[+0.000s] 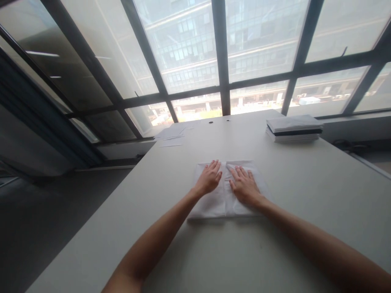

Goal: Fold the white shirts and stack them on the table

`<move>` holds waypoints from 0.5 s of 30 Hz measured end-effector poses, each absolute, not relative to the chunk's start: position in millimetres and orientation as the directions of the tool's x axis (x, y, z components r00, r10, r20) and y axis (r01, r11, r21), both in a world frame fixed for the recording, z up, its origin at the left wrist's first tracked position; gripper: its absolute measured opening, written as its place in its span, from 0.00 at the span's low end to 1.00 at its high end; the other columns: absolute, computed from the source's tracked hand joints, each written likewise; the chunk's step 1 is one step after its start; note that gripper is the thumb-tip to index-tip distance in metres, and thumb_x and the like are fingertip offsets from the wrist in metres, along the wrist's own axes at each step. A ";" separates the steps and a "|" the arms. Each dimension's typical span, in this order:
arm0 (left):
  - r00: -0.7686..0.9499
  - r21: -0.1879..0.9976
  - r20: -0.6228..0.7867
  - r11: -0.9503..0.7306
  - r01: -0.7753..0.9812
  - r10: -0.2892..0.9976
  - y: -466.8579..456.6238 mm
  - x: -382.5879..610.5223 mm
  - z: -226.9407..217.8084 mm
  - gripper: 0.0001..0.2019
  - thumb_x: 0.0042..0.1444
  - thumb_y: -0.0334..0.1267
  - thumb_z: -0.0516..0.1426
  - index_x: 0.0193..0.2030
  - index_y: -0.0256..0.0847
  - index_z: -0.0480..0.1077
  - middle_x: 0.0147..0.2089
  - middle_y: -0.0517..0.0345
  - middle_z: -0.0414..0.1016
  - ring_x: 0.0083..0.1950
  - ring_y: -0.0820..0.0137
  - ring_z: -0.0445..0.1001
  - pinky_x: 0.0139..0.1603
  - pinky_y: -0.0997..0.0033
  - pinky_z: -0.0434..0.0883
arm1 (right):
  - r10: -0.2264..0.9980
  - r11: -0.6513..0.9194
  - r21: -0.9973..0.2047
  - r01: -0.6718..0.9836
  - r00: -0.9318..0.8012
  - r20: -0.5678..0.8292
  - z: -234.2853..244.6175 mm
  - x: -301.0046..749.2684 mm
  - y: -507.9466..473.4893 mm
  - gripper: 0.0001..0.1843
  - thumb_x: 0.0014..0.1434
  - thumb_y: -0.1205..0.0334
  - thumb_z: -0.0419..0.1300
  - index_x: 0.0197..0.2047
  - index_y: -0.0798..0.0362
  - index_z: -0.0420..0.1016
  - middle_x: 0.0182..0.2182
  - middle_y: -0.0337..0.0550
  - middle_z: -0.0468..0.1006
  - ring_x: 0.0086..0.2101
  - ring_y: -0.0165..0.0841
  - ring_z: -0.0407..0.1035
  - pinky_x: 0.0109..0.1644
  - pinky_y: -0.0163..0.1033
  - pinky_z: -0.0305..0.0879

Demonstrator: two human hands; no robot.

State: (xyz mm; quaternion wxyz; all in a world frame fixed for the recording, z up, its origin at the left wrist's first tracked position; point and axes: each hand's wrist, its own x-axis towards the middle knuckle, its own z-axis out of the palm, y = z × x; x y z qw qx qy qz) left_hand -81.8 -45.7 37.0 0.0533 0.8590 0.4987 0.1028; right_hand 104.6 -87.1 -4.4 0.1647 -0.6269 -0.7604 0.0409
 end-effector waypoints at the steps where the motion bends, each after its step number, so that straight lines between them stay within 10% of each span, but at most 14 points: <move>1: 0.442 0.190 0.114 -0.456 0.870 0.890 -35.7 -77.8 35.3 0.29 0.72 0.46 0.39 0.74 0.33 0.52 0.77 0.43 0.47 0.78 0.59 0.43 0.74 0.51 0.47 | 0.966 0.212 -0.269 0.940 -0.160 0.202 -4.3 104.5 -87.3 0.33 0.70 0.53 0.44 0.75 0.54 0.52 0.73 0.54 0.50 0.71 0.44 0.41 0.72 0.56 0.32; 15: 0.484 0.101 0.153 -0.501 0.860 0.862 -23.0 -64.1 6.2 0.28 0.72 0.47 0.37 0.75 0.41 0.50 0.77 0.48 0.50 0.78 0.60 0.44 0.74 0.46 0.47 | 0.966 0.208 -0.308 0.928 -0.147 0.211 -2.3 103.8 -89.3 0.33 0.70 0.51 0.46 0.74 0.52 0.52 0.73 0.53 0.51 0.72 0.45 0.41 0.72 0.56 0.33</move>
